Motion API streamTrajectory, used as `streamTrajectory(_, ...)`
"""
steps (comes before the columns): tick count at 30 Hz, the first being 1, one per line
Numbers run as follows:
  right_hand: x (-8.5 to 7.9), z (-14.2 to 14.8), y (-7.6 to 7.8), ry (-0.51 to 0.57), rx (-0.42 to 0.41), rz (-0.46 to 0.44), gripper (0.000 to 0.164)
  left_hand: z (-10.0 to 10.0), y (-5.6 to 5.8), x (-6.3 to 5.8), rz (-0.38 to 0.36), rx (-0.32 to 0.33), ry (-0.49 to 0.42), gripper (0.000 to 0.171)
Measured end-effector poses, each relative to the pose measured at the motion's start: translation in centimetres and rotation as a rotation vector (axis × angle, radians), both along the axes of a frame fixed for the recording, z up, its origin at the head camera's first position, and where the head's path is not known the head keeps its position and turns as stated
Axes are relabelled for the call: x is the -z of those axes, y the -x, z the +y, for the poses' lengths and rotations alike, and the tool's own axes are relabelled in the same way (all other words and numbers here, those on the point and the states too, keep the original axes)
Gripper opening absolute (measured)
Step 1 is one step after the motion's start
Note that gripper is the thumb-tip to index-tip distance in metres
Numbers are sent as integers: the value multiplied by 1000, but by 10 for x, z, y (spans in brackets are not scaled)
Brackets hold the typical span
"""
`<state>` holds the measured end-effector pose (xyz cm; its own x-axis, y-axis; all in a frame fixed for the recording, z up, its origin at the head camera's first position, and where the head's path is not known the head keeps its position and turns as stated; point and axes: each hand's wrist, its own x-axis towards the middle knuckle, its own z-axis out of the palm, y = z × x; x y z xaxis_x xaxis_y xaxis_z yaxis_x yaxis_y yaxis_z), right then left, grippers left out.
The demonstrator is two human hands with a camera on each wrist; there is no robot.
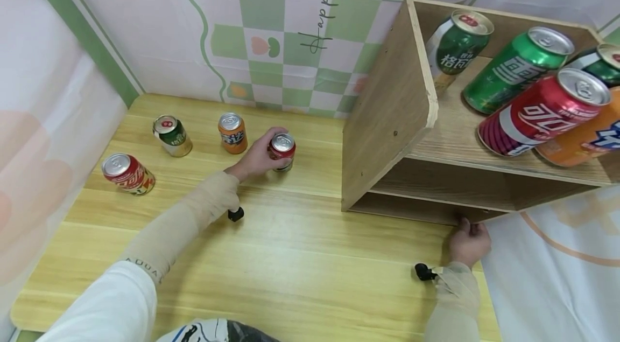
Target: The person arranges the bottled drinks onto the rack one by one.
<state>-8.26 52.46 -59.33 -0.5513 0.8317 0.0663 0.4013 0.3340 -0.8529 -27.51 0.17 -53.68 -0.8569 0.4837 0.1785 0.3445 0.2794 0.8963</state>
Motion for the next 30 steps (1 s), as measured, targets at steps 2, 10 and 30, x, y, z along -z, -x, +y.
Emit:
streamTrajectory(2, 0, 0, 0, 3, 2, 1, 8, 0, 0, -1, 12, -15, 18, 75)
streamTrajectory(10, 3, -3, -2, 10, 13, 5, 23, -1, -1, -6, 53, -28, 58, 70)
streamTrajectory(30, 0, 1, 1, 35, 29, -2, 7, 4, -9, -77, 134, -124, 70, 67)
